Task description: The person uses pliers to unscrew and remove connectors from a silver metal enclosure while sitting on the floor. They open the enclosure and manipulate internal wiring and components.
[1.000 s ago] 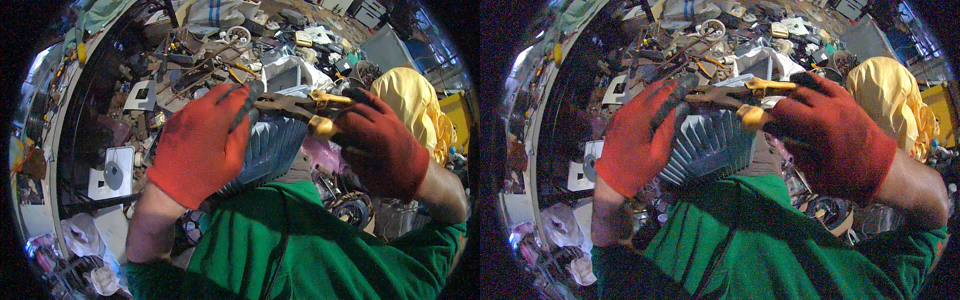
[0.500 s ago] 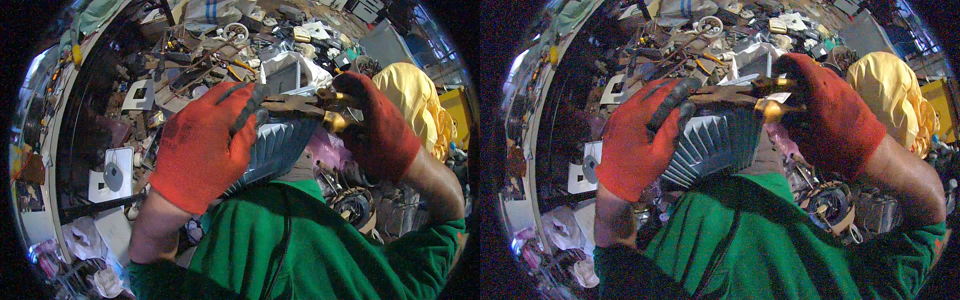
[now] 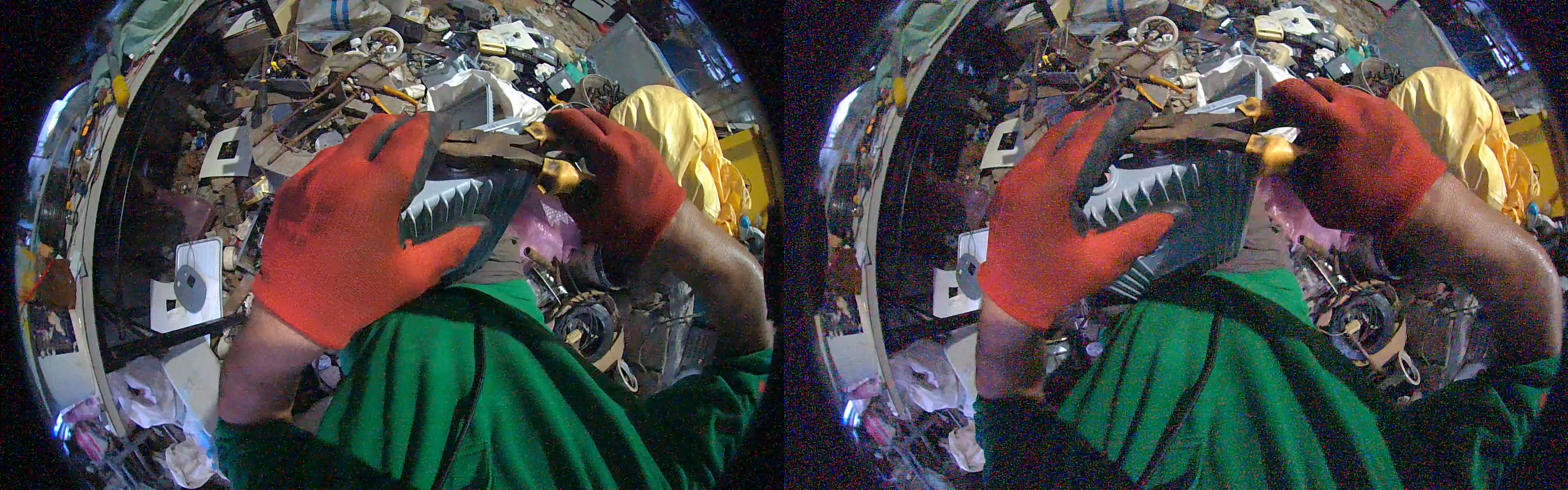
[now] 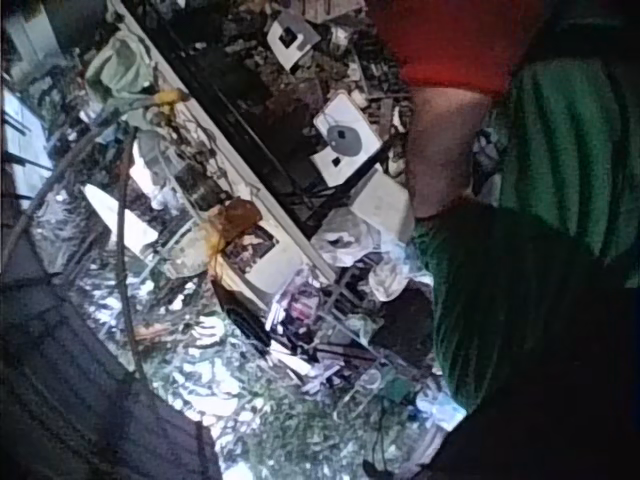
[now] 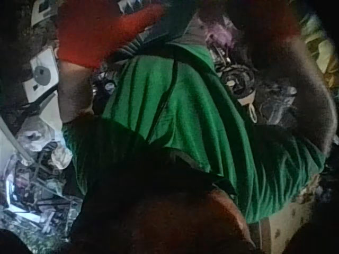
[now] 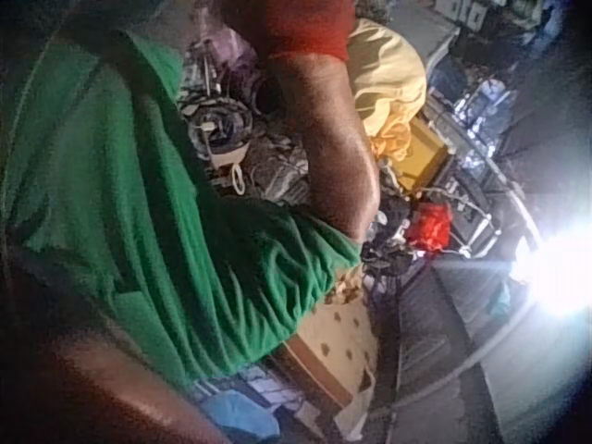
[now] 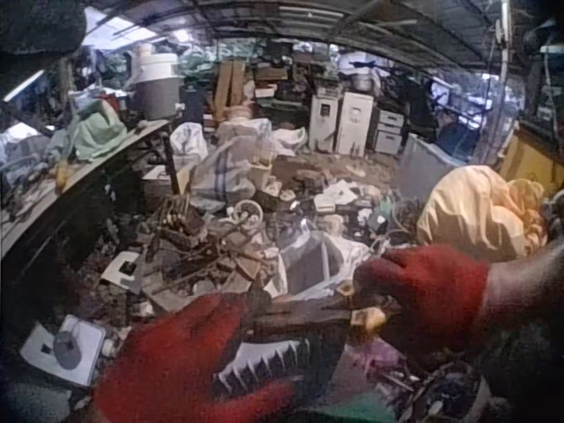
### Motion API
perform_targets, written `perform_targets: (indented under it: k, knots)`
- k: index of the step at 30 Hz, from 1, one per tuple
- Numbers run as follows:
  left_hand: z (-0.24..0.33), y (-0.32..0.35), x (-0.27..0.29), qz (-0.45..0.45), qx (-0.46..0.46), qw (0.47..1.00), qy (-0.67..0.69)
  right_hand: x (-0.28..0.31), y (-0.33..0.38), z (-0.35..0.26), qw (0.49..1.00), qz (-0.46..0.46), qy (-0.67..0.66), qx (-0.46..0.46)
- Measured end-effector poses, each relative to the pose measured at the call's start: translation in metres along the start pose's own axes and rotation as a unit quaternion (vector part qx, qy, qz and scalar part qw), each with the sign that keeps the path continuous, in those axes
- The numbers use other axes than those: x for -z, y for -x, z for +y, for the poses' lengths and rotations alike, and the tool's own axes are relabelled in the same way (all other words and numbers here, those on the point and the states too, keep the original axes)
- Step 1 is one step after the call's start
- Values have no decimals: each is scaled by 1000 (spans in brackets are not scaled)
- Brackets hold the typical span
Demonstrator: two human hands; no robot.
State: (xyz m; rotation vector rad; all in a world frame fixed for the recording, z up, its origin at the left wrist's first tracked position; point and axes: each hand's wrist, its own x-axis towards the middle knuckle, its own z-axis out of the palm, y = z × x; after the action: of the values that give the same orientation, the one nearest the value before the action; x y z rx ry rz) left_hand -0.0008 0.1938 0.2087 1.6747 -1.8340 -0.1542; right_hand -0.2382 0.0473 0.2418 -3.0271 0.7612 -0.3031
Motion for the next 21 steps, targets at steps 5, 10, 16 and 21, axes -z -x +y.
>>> perform_targets:
  k: [5,10,16,21]
  knots:
    - [-4,1,-1,10,-1,1000,-27,1,-3,-2,1000,-1,3,20]
    - [-3,1,-2,10,5,1000,-20,4,-6,-2,1000,-20,-11,13]
    - [18,11,1,-18,139,974,-180,4,-7,2,1000,-19,-8,21]
    - [11,14,2,5,102,984,-142,16,-12,8,997,-78,7,11]
